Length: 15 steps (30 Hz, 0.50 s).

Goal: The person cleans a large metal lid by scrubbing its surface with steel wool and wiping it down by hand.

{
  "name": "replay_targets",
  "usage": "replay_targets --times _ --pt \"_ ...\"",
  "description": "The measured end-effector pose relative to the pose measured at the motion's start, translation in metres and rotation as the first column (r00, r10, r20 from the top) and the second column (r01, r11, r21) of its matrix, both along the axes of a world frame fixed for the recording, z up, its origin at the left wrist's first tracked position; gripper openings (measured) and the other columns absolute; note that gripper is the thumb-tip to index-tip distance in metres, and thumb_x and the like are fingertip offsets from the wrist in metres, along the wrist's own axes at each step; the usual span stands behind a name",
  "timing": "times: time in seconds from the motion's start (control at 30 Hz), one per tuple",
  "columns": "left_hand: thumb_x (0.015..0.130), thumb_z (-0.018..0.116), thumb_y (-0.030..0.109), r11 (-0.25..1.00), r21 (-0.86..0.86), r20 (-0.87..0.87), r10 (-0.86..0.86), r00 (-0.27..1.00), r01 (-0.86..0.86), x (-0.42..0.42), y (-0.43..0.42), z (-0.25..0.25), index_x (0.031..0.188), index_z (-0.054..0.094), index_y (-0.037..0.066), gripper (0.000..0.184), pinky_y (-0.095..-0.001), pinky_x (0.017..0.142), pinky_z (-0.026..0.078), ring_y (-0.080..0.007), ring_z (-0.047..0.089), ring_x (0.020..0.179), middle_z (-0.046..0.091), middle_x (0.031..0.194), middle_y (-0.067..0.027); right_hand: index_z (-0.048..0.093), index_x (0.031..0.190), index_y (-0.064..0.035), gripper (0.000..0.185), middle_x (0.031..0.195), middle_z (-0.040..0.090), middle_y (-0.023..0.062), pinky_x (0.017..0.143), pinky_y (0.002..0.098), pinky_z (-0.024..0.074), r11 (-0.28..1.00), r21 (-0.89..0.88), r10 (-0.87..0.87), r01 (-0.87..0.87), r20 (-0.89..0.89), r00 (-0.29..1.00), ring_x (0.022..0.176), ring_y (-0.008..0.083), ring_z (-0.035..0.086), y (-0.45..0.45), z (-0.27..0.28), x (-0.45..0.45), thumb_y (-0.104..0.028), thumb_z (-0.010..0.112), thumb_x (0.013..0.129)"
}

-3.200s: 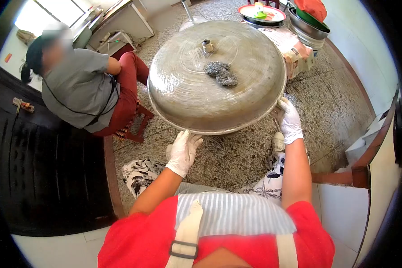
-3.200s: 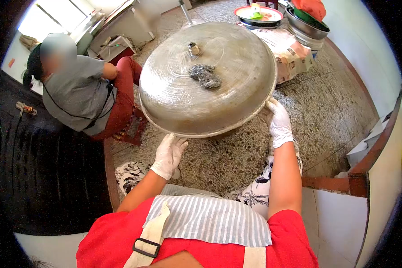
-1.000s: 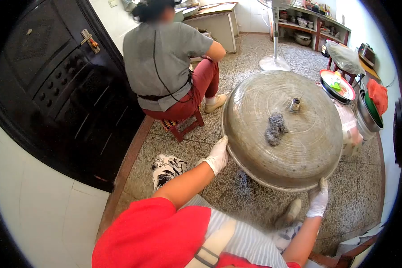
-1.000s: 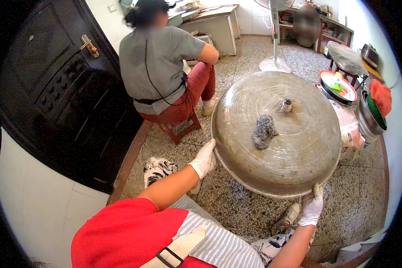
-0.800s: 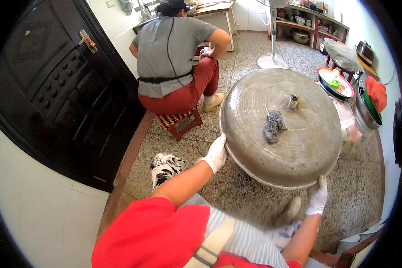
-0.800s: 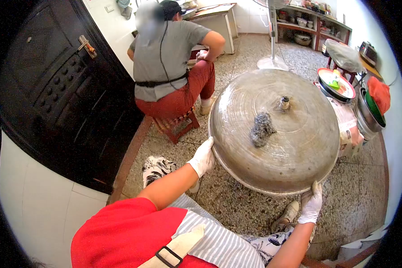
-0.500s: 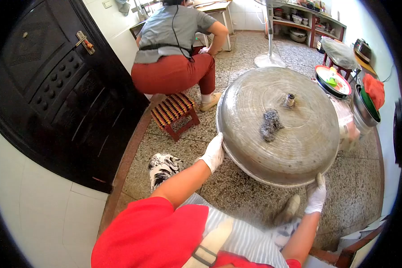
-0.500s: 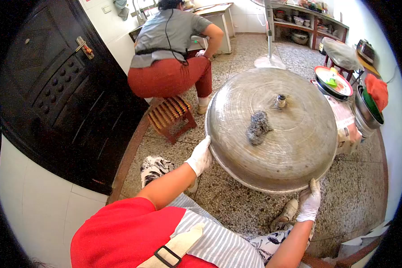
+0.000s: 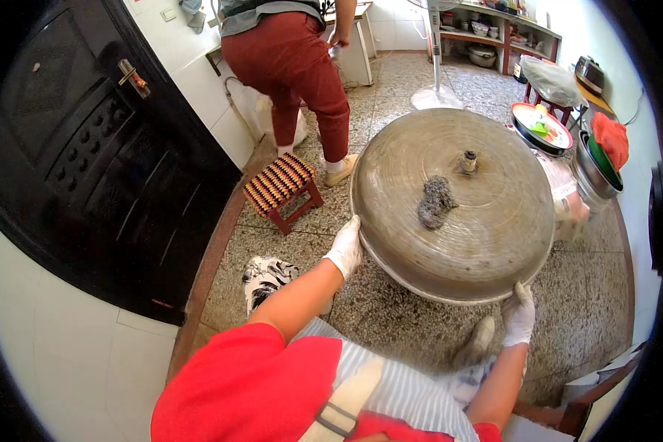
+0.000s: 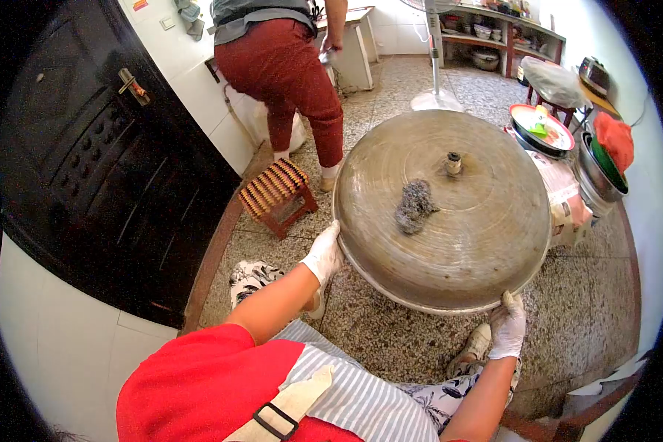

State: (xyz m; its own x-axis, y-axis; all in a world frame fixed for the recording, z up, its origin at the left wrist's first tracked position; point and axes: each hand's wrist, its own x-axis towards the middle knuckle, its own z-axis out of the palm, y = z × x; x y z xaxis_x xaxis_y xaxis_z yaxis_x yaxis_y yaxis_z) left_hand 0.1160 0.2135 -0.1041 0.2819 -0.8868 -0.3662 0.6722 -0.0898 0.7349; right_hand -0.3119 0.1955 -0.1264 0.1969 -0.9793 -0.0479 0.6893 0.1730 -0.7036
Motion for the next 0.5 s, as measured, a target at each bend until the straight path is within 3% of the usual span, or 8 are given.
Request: replay_targets --times 0.13,0.17,0.33,0.4,0.43,0.47,0.5 --pt "0.103 0.027 0.037 0.993 0.112 -0.003 -0.025 1.000 0.025 -0.005 -0.001 0.034 0.139 0.036 0.005 0.049 -0.0413 0.110 0.032 -0.0288 0.042 0.128 0.042 0.142 -0.0135 0.045 0.133 -0.0026 0.049 0.134 0.051 0.0086 0.103 0.0413 0.0369 0.995 -0.005 0.102 -0.102 -0.037 0.994 0.123 0.0229 0.047 0.003 0.003 0.002 -0.014 0.059 0.087" --pt "0.103 0.026 0.038 0.997 0.051 0.043 -0.057 0.997 0.055 0.003 -0.006 0.024 0.140 0.036 0.005 0.050 -0.0417 0.109 0.033 -0.0286 0.042 0.128 0.041 0.143 -0.0132 0.045 0.132 -0.0024 0.051 0.134 0.051 0.0090 0.103 0.0427 0.0375 0.993 -0.013 0.118 -0.119 -0.064 0.991 0.123 0.0232 0.047 0.004 0.003 0.003 -0.014 0.060 0.085" --pt "0.102 0.027 0.038 0.990 0.130 0.015 -0.064 0.998 0.061 0.015 -0.023 0.029 0.138 0.038 0.002 0.052 -0.0409 0.109 0.033 -0.0300 0.043 0.127 0.042 0.142 -0.0140 0.047 0.129 0.0022 0.057 0.131 0.054 0.0103 0.100 0.0382 0.0410 0.978 0.071 0.200 -0.196 -0.052 0.978 0.120 0.0250 0.051 0.010 0.018 0.015 -0.009 0.068 0.077" --pt "0.101 0.034 0.041 0.982 0.186 0.146 -0.054 0.988 0.026 0.020 -0.029 0.034 0.141 0.036 0.005 0.054 -0.0411 0.111 0.029 -0.0288 0.038 0.131 0.040 0.144 -0.0140 0.047 0.128 0.0024 0.059 0.130 0.055 0.0110 0.099 0.0377 0.0415 0.986 0.038 0.166 -0.165 -0.033 0.986 0.120 0.0249 0.051 0.016 0.020 0.023 -0.003 0.069 0.073" --pt "0.100 0.037 0.040 0.991 0.126 0.135 -0.052 0.990 0.035 0.023 -0.030 0.035 0.140 0.037 0.003 0.054 -0.0413 0.111 0.029 -0.0293 0.037 0.132 0.039 0.144 -0.0145 0.047 0.128 0.0025 0.062 0.127 0.056 0.0107 0.097 0.0362 0.0428 0.959 0.176 0.238 -0.220 -0.087 0.967 0.115 0.0251 0.053 0.006 -0.009 0.006 0.002 0.068 0.070" --pt "0.099 0.040 0.040 0.996 0.076 0.117 -0.065 0.991 0.056 0.027 -0.030 0.035 0.139 0.038 0.002 0.055 -0.0415 0.111 0.029 -0.0297 0.037 0.132 0.038 0.145 -0.0150 0.048 0.128 0.0026 0.062 0.121 0.059 0.0097 0.093 0.0343 0.0448 0.969 0.087 0.235 -0.229 -0.056 0.970 0.108 0.0237 0.056 0.014 0.004 0.021 0.004 0.067 0.069" --pt "0.100 0.039 0.039 0.990 0.119 0.115 -0.086 0.990 0.072 0.028 -0.029 0.043 0.138 0.040 0.001 0.054 -0.0423 0.110 0.029 -0.0293 0.038 0.131 0.039 0.144 -0.0153 0.049 0.127 0.0023 0.062 0.117 0.060 0.0082 0.093 0.0344 0.0444 0.937 0.227 0.298 -0.266 -0.121 0.947 0.106 0.0224 0.056 0.006 -0.035 0.001 0.004 0.068 0.068"
